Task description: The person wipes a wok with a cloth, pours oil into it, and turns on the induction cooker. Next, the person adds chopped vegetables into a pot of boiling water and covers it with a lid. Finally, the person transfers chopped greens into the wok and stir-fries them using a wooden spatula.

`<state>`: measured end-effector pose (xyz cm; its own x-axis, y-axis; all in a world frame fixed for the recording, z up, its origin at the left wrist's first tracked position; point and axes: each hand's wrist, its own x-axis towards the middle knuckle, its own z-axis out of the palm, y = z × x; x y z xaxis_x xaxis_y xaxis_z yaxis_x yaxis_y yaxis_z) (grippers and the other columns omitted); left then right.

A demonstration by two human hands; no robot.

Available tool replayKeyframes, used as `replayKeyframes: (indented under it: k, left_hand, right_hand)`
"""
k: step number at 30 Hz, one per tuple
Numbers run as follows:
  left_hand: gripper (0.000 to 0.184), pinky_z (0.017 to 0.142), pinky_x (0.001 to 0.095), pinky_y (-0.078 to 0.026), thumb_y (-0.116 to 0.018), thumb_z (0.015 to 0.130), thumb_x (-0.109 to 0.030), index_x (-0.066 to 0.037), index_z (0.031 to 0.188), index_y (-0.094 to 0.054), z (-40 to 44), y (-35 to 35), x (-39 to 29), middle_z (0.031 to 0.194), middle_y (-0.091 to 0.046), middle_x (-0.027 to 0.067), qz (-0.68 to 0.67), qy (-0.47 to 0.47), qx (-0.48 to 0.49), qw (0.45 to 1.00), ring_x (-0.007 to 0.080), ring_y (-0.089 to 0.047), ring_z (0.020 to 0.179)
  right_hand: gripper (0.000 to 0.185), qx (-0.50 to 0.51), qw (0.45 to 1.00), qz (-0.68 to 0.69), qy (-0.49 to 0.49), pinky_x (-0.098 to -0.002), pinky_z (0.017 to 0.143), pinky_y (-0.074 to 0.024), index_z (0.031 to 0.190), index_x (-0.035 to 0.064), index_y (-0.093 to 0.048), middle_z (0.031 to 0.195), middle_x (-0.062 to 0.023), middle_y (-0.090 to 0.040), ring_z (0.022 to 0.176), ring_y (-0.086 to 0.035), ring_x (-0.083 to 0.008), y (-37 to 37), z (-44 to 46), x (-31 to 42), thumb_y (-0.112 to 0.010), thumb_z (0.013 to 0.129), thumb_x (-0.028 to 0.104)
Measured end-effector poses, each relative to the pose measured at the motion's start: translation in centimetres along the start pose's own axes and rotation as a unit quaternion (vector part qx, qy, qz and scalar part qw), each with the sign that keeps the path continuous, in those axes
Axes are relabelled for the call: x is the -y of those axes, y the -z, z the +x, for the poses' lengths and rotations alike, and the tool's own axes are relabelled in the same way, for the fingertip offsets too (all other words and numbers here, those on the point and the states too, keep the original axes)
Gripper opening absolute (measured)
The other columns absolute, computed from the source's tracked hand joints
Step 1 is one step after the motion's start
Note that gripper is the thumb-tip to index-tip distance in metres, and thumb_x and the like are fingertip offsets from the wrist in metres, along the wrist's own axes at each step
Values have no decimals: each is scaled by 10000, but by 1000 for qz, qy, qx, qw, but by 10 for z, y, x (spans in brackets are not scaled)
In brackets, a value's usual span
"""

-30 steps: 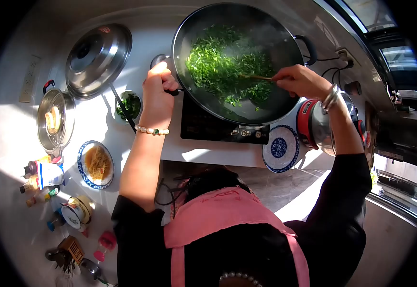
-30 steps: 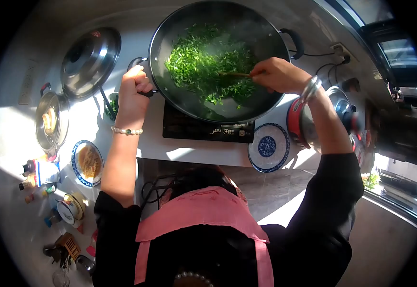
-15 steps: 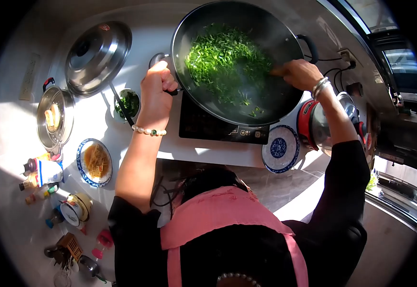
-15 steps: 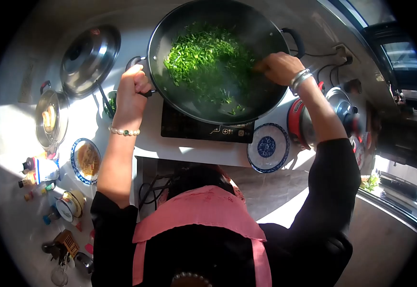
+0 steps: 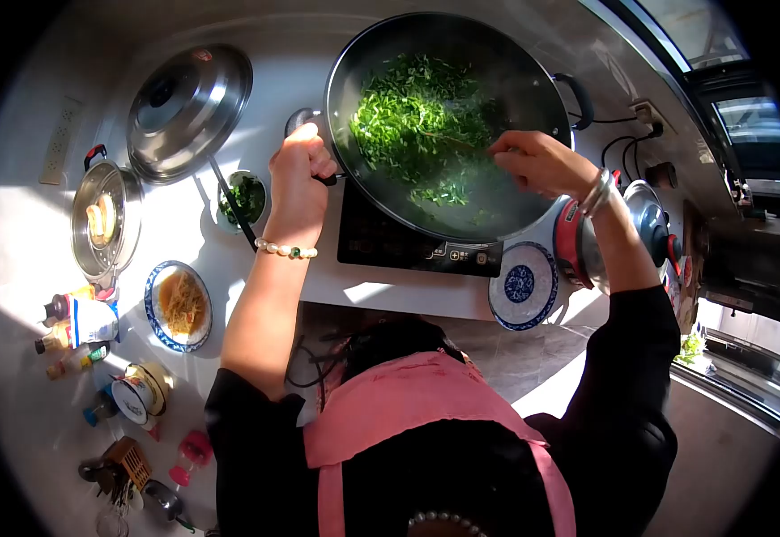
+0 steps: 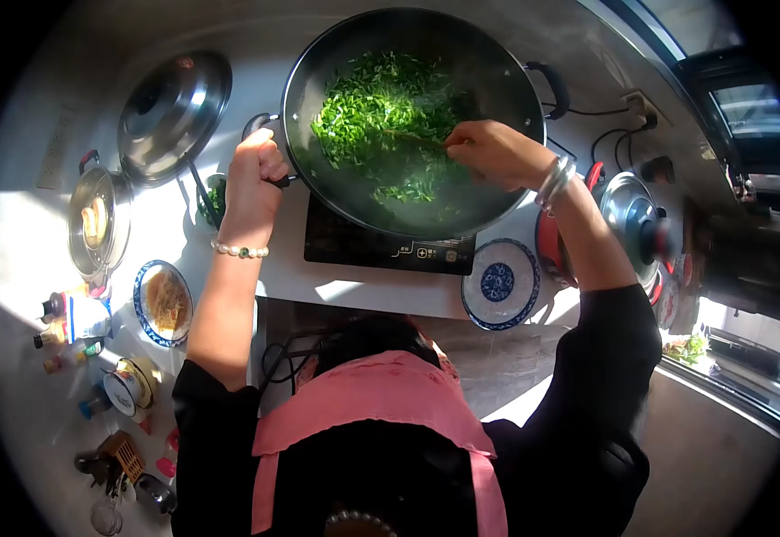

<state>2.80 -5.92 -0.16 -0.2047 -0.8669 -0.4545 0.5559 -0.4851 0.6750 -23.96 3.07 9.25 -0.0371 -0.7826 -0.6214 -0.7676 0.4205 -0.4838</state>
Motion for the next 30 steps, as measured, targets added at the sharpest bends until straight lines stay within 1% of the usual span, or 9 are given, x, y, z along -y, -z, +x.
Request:
replayKeyframes:
  k: [3,10,13,17,21,25,27,28,30]
  left_hand:
    - [236,446,247,-230,-501,760,-61,-133,576,-371,-7,-7,-3,529,-342,-32,11,12,-22,1000,75,-259,439]
    - [238,448,249,-237,-504,761,-69,-130,572,-373,-11,-8,-4,525,-345,-28,10,-7,4,1000,80,-264,437]
    - [235,450,254,-243,-505,763,-69,-123,573,-377,-7,-7,-2,524,-343,-26,16,8,-5,1000,83,-266,439]
    - [239,450,255,-246,-507,764,-69,-118,570,-377,-13,-10,-3,524,-340,-25,37,2,-19,999,85,-271,439]
    - [246,450,254,-247,-511,766,-72,-119,567,-374,-14,-9,-3,526,-340,-26,19,5,-34,999,85,-274,440]
    - [241,451,256,-249,-515,769,-79,-119,576,-377,-11,-6,-1,527,-342,-27,7,1,-25,1000,84,-275,440]
    - [234,450,255,-249,-517,771,-81,-118,583,-382,-13,-8,-1,526,-343,-27,9,-5,-12,1000,83,-276,440]
    - [232,450,255,-249,-517,770,-81,-117,582,-384,-13,-8,0,526,-342,-28,16,-1,-15,1000,82,-277,440]
    - [229,450,254,-250,-516,768,-81,-116,581,-388,-11,-6,-1,526,-341,-28,25,2,-22,999,82,-278,441]
  right_hand:
    - [346,105,993,56,1,-273,412,-415,1100,14,-543,675,-95,-584,474,-512,-139,-42,-24,31,-473,864,258]
    - [205,-36,904,426,-14,-201,333,-267,1053,55,-412,689,-81,-494,396,-317,-54,-47,70,29,-433,913,202]
    - [247,91,904,418,2,-211,315,-263,1082,36,-419,657,-102,-518,383,-340,-62,-64,13,57,-473,903,199]
    - [209,-115,889,443,-12,-236,364,-326,1003,29,-478,629,-89,-515,435,-401,-91,-63,102,72,-489,896,208]
    - [186,-69,848,522,-62,-206,332,-262,997,-20,-398,775,-146,-560,405,-321,-67,-8,86,-2,-415,915,146]
    - [183,113,991,39,-60,-291,378,-377,942,23,-504,709,-141,-582,452,-486,-156,-16,-31,14,-446,901,192]
    - [212,11,972,-136,189,-402,579,-468,907,6,-544,713,-191,-601,632,-597,-311,-63,-8,-26,-461,874,199]
    - [239,-29,977,-167,129,-444,745,-443,921,-13,-553,780,-236,-601,784,-582,-400,-67,9,-21,-463,858,200]
    - [270,-101,976,-163,101,-418,710,-457,911,-22,-568,775,-228,-605,771,-589,-385,-49,58,-27,-451,865,217]
